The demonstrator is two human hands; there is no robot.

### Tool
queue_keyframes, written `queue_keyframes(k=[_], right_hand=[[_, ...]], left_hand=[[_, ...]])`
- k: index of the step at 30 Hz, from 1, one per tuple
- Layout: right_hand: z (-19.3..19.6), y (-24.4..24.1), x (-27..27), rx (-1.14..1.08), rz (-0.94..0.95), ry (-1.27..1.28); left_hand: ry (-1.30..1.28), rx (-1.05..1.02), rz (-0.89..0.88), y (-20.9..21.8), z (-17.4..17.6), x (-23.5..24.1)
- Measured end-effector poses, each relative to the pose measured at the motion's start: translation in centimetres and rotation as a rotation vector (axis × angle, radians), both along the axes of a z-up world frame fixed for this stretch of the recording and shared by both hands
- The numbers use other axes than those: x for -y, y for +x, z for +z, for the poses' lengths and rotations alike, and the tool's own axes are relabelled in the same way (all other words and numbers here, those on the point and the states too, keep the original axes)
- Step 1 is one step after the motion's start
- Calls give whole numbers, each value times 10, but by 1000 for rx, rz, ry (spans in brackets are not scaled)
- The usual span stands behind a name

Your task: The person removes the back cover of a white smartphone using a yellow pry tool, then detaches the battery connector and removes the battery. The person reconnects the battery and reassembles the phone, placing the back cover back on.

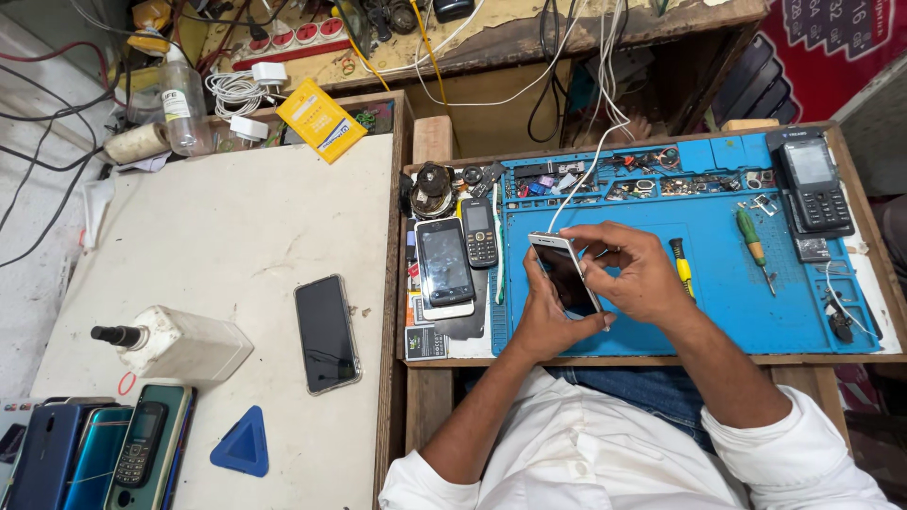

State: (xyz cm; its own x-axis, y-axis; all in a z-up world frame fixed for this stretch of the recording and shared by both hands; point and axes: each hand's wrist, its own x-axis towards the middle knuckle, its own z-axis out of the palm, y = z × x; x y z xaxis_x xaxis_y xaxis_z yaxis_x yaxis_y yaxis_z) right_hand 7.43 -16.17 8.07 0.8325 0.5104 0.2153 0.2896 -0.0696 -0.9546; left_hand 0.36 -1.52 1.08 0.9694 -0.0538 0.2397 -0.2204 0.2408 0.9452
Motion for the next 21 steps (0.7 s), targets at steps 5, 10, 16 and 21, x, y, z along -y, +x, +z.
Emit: queue_keyframes(k=[5, 10, 16, 21], right_hand=[[0, 2, 1, -9, 32, 14], [-2, 5, 4, -27, 52, 33], [-9, 9, 4, -57, 67, 70], [-6, 7, 4, -51, 66, 65]], left_hand=[[-3, 20, -13, 1, 0, 0], [26, -6, -1, 2, -4, 0], [71, 17, 17, 4, -8, -1], [83, -2, 16, 2, -6, 0]])
